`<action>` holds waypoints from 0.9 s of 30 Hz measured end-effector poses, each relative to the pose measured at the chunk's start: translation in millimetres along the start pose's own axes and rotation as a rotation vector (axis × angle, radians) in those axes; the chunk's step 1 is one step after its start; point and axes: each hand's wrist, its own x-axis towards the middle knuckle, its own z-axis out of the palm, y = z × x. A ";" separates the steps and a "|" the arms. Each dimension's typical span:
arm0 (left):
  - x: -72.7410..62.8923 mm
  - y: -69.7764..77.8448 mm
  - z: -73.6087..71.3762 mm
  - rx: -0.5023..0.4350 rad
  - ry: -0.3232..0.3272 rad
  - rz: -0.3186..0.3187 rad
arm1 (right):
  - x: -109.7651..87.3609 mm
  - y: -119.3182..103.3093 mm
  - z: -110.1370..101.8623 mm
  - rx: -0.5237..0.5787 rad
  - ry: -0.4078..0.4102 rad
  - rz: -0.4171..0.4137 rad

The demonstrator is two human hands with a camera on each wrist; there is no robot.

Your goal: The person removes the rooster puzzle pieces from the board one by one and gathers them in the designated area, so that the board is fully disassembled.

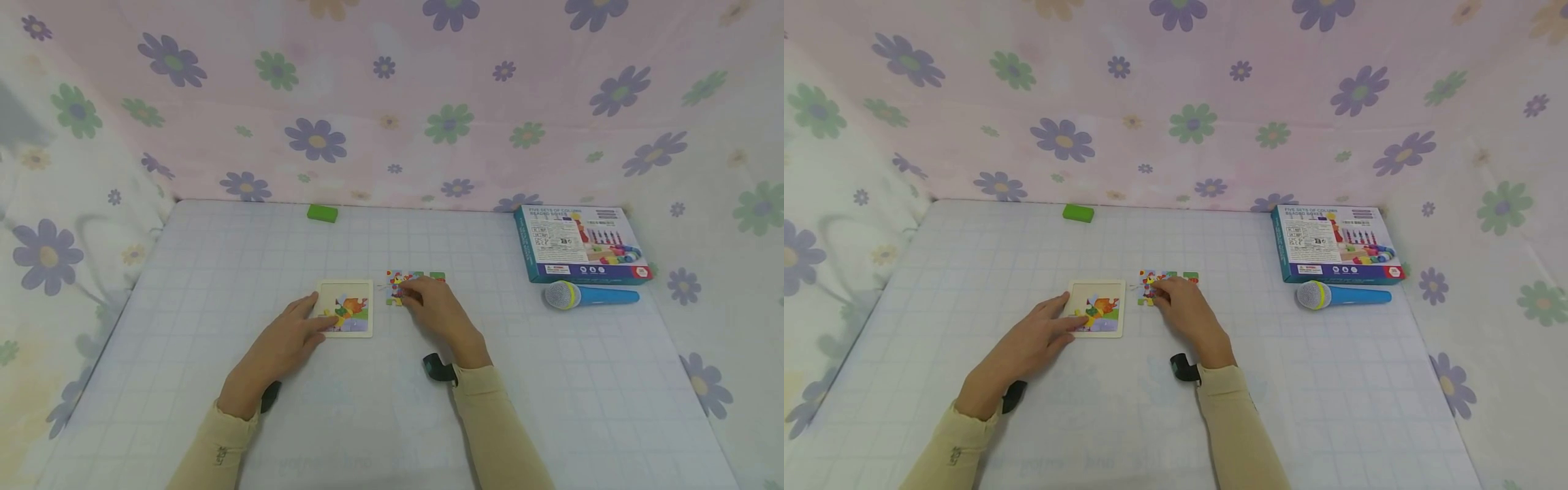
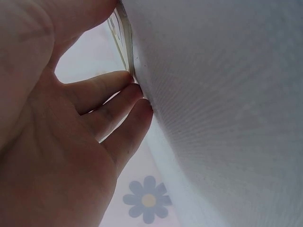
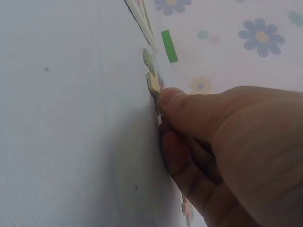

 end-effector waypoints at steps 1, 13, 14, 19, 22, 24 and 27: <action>0.1 0.2 -0.2 0.000 -0.002 -0.002 | -0.1 -0.2 -0.2 -0.005 0.000 0.001; -0.8 0.5 -0.9 0.004 -0.004 0.001 | 0.0 -0.9 -0.9 -0.021 0.030 0.010; -0.8 0.7 -1.0 0.004 -0.005 0.001 | 0.1 -1.1 -0.9 -0.024 0.030 0.009; -0.9 1.4 -1.8 0.004 0.000 0.003 | 0.0 -2.3 -1.2 -0.022 0.031 0.013; -0.6 1.3 -1.5 0.002 0.000 0.000 | -0.2 -2.4 -1.5 -0.024 0.028 0.016; -0.4 0.9 -0.8 0.002 -0.002 -0.004 | -0.4 -2.2 -1.6 -0.027 0.025 0.017; 0.0 0.3 -0.1 0.004 -0.004 -0.008 | -0.6 -2.1 -1.8 -0.030 0.020 0.019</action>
